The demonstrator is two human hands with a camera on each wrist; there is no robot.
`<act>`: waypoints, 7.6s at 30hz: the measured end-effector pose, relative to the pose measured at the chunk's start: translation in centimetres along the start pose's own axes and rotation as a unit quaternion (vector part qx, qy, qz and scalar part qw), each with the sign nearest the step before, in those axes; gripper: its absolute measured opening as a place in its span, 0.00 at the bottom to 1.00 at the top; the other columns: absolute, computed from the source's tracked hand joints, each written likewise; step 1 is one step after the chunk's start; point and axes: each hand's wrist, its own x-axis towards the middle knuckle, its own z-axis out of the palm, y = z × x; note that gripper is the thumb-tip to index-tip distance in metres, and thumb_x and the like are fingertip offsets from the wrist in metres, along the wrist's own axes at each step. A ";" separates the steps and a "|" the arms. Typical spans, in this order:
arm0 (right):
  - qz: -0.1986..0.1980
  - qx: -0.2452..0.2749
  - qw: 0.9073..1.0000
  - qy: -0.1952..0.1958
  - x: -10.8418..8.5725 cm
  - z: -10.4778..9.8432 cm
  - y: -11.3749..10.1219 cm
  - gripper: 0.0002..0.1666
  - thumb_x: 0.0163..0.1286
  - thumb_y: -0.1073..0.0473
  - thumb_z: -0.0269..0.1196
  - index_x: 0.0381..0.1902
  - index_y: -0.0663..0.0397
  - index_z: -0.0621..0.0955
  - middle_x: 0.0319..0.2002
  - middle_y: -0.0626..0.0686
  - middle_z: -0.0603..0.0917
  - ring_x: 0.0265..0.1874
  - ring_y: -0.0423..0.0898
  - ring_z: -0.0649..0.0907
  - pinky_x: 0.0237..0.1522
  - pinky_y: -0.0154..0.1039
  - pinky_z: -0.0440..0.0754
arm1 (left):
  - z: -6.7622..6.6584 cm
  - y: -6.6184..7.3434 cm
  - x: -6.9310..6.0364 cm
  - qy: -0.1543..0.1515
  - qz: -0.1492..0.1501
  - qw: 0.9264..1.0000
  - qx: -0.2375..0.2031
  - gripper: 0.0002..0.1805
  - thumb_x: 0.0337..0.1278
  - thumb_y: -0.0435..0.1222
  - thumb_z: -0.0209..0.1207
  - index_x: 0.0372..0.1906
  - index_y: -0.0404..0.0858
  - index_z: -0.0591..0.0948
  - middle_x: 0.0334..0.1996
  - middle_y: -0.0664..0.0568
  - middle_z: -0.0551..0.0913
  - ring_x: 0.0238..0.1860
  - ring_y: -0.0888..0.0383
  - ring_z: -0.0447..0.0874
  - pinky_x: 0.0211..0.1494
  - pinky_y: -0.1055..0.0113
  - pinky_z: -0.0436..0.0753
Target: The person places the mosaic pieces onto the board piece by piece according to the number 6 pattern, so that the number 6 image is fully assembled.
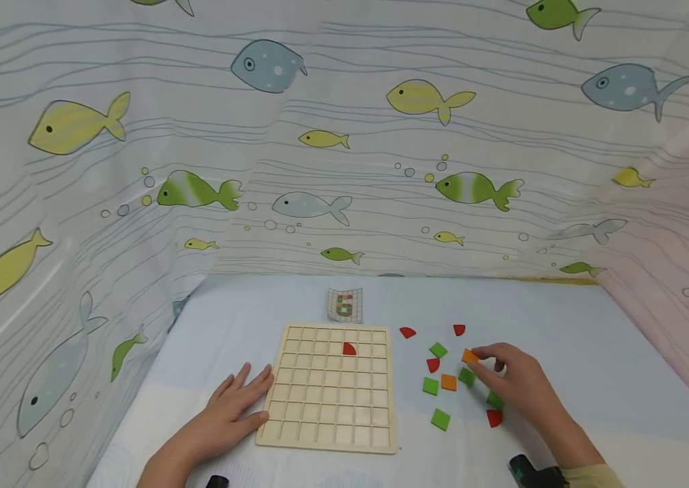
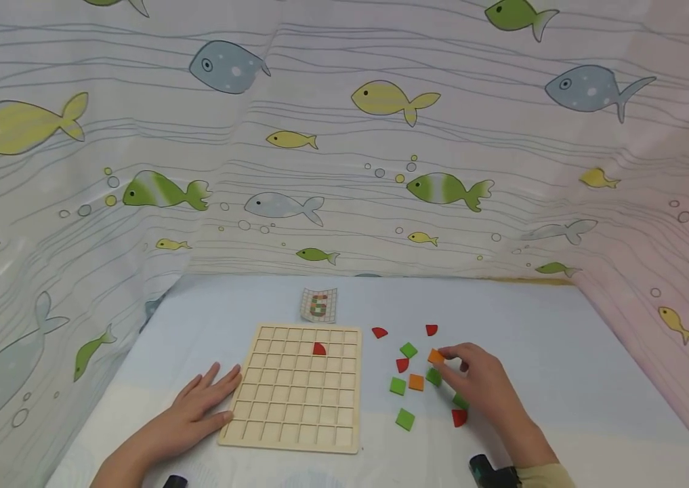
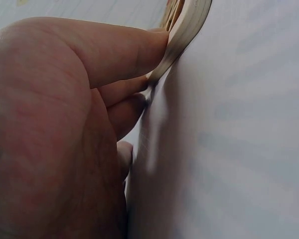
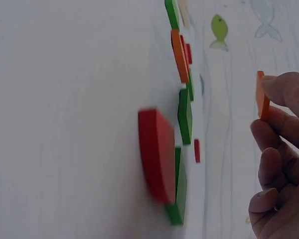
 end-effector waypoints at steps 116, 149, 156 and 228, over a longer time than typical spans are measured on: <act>-0.106 -0.001 0.983 -0.152 7.1 7.3 -12.2 0.22 0.65 0.50 0.69 0.55 0.50 0.85 0.46 0.47 0.83 0.46 0.46 0.81 0.47 0.43 0.81 | 0.2 -0.2 0.2 0.003 0.007 1.000 -0.012 0.36 0.67 0.49 0.58 0.74 0.38 0.65 0.75 0.50 0.58 0.77 0.38 0.38 0.71 0.39 0.36; 0.004 0.005 0.994 -0.107 2.9 3.6 -4.0 0.20 0.60 0.53 0.73 0.51 0.46 0.87 0.43 0.42 0.83 0.37 0.43 0.77 0.38 0.39 0.79 | 0.1 -0.3 0.1 0.011 0.002 1.000 -0.003 0.36 0.67 0.50 0.58 0.74 0.40 0.65 0.75 0.53 0.57 0.77 0.41 0.38 0.74 0.56 0.31; 0.010 0.001 0.993 -0.115 2.8 3.5 -3.3 0.20 0.60 0.55 0.73 0.52 0.43 0.87 0.40 0.42 0.81 0.35 0.43 0.75 0.34 0.38 0.78 | 0.1 -0.4 0.2 0.009 0.001 1.000 -0.001 0.37 0.67 0.51 0.58 0.74 0.40 0.65 0.76 0.53 0.57 0.77 0.40 0.37 0.73 0.46 0.34; -0.065 -0.031 0.987 -0.142 4.6 3.4 -6.4 0.15 0.60 0.57 0.73 0.45 0.47 0.88 0.39 0.41 0.81 0.40 0.42 0.79 0.44 0.40 0.81 | 0.1 -0.1 0.0 0.011 0.001 1.000 -0.001 0.36 0.67 0.50 0.58 0.74 0.40 0.65 0.76 0.54 0.57 0.77 0.41 0.38 0.73 0.52 0.33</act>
